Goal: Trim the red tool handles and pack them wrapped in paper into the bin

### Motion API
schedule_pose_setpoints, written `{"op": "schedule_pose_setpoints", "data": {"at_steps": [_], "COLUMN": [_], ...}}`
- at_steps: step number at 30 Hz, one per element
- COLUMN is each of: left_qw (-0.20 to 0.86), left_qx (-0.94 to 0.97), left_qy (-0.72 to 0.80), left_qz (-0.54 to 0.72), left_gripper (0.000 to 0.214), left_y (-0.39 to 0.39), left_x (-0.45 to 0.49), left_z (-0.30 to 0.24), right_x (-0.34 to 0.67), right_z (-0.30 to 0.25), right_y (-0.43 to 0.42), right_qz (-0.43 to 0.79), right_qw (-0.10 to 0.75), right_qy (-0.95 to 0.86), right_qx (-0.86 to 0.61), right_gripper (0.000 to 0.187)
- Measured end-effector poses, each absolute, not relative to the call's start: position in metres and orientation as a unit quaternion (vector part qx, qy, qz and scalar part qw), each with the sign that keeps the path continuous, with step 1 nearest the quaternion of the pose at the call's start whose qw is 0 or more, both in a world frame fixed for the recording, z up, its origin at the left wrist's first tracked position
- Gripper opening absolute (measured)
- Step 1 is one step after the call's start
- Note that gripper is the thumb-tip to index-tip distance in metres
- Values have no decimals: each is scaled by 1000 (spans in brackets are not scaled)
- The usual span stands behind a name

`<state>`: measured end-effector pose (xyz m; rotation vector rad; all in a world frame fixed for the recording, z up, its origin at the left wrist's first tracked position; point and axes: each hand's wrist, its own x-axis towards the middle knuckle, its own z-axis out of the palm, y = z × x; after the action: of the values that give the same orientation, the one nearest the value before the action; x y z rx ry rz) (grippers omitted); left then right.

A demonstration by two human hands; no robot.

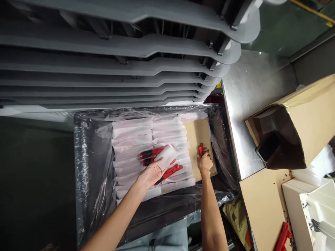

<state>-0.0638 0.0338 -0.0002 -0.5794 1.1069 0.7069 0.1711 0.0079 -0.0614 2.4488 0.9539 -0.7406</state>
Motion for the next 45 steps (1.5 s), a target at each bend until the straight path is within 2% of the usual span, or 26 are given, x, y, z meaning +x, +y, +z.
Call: {"op": "schedule_pose_setpoints", "data": {"at_steps": [3,8,13,17,21,24,26,29,35,38,41,45], "left_qw": [737,729,729,730,735,735,739,750,765,774,790,820], "left_qx": [-251,-229,-200,-173,-152,-146,-142,-130,-91,-72,-65,-61], "left_qy": [541,560,568,569,567,568,566,554,530,513,498,474], "left_qz": [318,320,325,335,340,340,338,338,354,363,350,316], "left_gripper": [40,37,30,20,11,11,12,14,10,21,34,36], "left_y": [36,42,46,46,45,42,40,37,35,32,29,26], "left_x": [-55,-39,-23,-4,18,35,45,55,59,60,60,58], "left_z": [-2,3,5,7,8,8,9,14,22,22,24,27], "right_x": [175,171,177,191,194,187,179,171,180,188,188,182], "right_z": [-64,-72,-82,-57,2,42,58,67,70,75,80,84], "right_y": [-17,-51,-48,-57,-103,-144,-160,-162,-149,-145,-140,-138], "right_qz": [-268,-283,-292,-347,-416,-463,-459,-404,-344,-422,-494,-514], "right_qw": [209,206,153,59,-60,-220,-279,-263,-201,-200,-239,-301], "right_qy": [328,289,274,298,336,318,313,342,362,373,355,252], "right_qx": [881,891,904,887,843,798,783,807,843,802,757,762], "right_gripper": [55,49,44,42,49,62,59,54,57,53,51,61]}}
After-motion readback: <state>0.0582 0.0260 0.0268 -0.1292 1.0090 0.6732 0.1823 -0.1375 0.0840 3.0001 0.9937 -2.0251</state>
